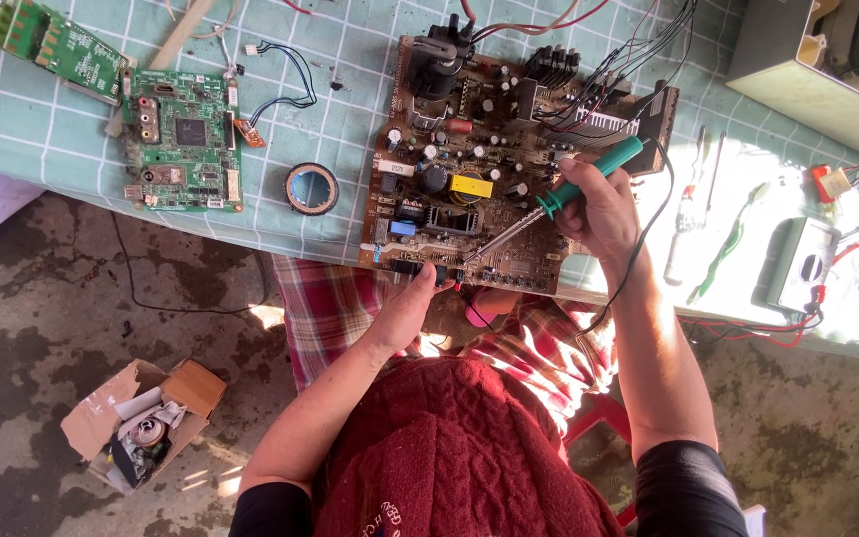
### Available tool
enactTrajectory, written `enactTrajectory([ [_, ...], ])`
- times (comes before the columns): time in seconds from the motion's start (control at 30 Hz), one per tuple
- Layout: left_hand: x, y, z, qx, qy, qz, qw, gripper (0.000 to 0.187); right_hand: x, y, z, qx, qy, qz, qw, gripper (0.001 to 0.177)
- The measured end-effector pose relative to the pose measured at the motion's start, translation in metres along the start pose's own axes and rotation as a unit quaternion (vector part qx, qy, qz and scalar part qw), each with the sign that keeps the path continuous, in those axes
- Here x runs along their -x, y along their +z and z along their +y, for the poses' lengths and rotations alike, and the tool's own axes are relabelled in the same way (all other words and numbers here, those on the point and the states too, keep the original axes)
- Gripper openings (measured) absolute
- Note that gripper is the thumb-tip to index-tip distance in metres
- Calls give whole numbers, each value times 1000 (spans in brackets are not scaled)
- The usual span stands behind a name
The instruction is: Cleaning and repairing a large circuit board using a brush and a soldering iron.
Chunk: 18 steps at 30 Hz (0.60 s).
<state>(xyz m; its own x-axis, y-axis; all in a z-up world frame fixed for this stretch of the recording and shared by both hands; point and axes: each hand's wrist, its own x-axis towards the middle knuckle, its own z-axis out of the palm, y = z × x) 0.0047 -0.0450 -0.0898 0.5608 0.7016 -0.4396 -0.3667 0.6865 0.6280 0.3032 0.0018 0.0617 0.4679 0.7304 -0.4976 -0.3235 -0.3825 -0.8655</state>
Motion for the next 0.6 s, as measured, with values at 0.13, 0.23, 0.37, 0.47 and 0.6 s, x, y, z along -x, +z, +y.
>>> enactTrajectory([
  [0.13, 2, 4, 6, -6, -2, 1, 1000, 40, 1, 3, -2, -5, 9, 5, 1000, 30],
  [0.23, 1, 3, 4, -3, 1, 1, 1000, 40, -2, 0, 1, -6, 7, 2, 1000, 31],
  [0.37, 0, 1, -1, 3, 7, 1, 1000, 40, 0, 2, 0, -8, 8, 5, 1000, 31],
  [0.47, -1, 2, -2, 7, 9, 2, 1000, 39, 0, 3, -1, -9, 8, 4, 1000, 30],
  [0.6, -2, 4, -2, 13, 14, 3, 1000, 39, 3, 6, -4, -16, 6, 7, 1000, 31],
])
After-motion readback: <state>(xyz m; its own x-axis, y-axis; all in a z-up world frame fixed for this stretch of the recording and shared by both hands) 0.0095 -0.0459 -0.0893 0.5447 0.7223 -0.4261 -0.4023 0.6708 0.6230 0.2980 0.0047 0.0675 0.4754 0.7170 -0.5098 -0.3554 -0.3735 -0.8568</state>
